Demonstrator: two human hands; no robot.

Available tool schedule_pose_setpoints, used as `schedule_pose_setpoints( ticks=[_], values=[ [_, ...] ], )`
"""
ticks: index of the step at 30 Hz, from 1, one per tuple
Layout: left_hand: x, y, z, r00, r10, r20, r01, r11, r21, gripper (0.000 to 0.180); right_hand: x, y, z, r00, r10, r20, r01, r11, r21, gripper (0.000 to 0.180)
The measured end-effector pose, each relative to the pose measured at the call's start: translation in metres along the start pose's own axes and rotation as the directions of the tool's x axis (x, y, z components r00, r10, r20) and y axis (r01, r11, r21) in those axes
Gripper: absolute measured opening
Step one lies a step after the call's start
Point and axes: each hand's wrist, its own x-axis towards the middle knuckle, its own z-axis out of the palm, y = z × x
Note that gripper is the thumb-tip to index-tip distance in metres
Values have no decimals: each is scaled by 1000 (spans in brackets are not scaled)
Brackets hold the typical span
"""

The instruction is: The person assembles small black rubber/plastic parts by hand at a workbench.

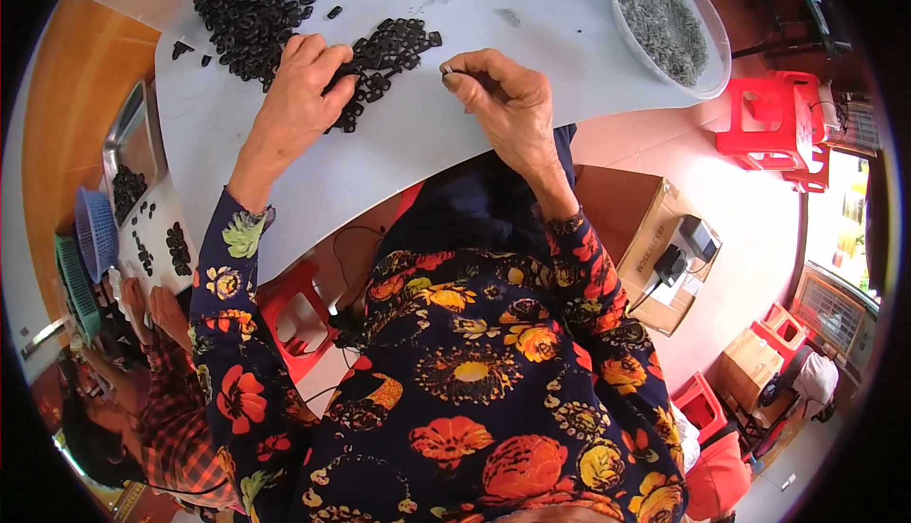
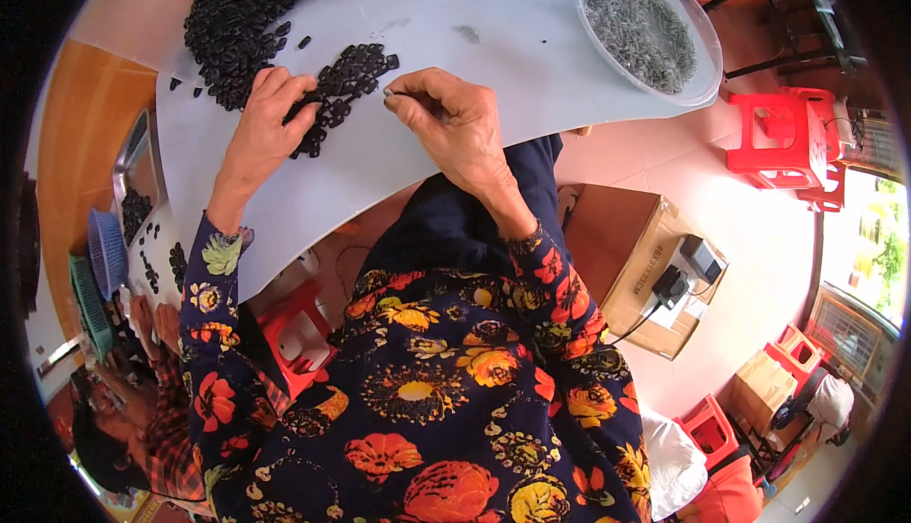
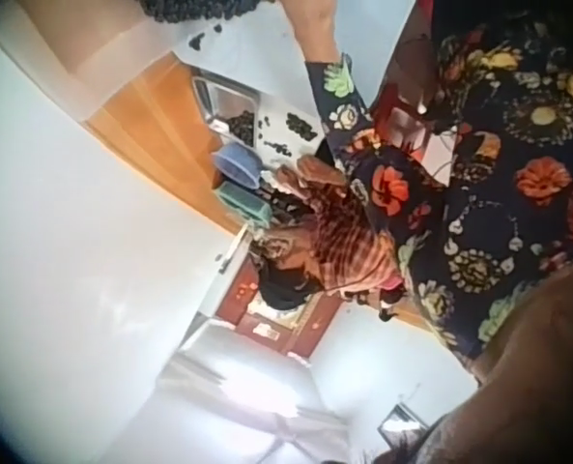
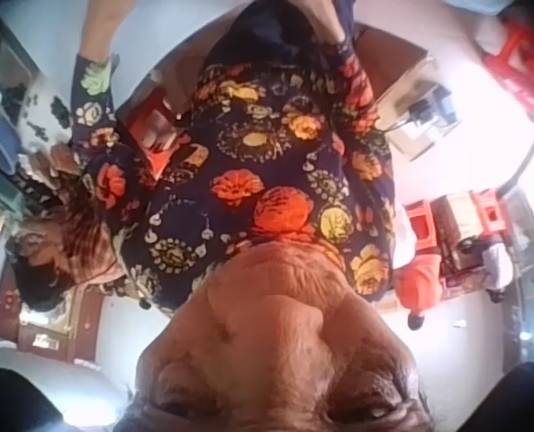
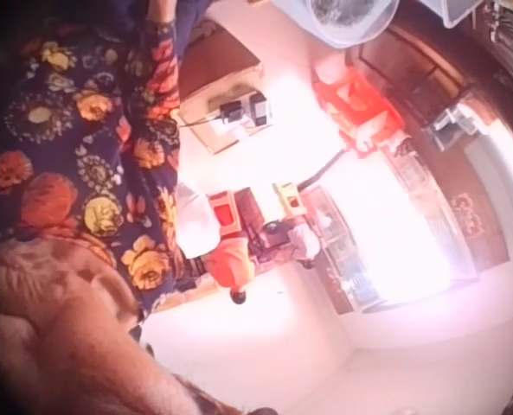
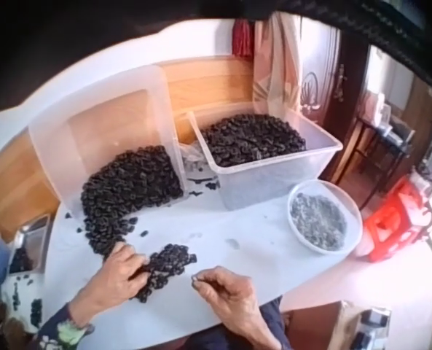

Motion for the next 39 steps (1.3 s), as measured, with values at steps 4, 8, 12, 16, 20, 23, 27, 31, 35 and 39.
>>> schedule_pose_setpoints(
  ticks=[4, 8, 12, 16, 20, 23, 27, 31, 35, 39],
  values=[
    [2, -1, 4, 999, 33, -18, -32, 999, 13, 21, 1, 3, 0, 1000, -11, 0, 11, 1000, 6, 11],
    [2, 3, 6, 995, 76, -71, -78, 997, -28, 21, 1, 4, 0, 1000, -10, -16, 11, 999, 45, 11],
    [10, 21, 10, 990, 99, -104, -111, 988, -111, 22, 0, 5, -3, 1000, -8, 0, 8, 996, 89, 12],
    [14, 26, 9, 993, 77, -94, -90, 985, -144, 22, -2, 0, -2, 1000, -9, 22, 7, 997, 72, 11],
    [17, 26, 7, 993, 92, -76, -102, 986, -134, 25, -3, -2, -2, 1000, 0, 22, -1, 997, 74, 12],
    [18, 27, 7, 994, 101, -39, -106, 985, -133, 26, -3, -1, -3, 999, 34, 11, -35, 997, 63, 13],
    [22, 28, 8, 994, 96, -48, -103, 980, -170, 25, -2, 1, -3, 1000, -9, 9, 8, 999, 41, 13],
    [21, 28, 11, 995, 78, -56, -86, 981, -172, 24, -3, 0, -2, 999, -35, 23, 35, 999, 20, 13],
    [21, 29, 9, 1000, 19, -1, -19, 977, -213, 24, -4, -2, -3, 999, -25, 27, 25, 1000, 10, 14],
    [20, 24, 10, 997, -59, 56, 72, 958, -277, 21, -5, -2, -3, 999, -7, 36, 7, 1000, 5, 14]
  ],
)
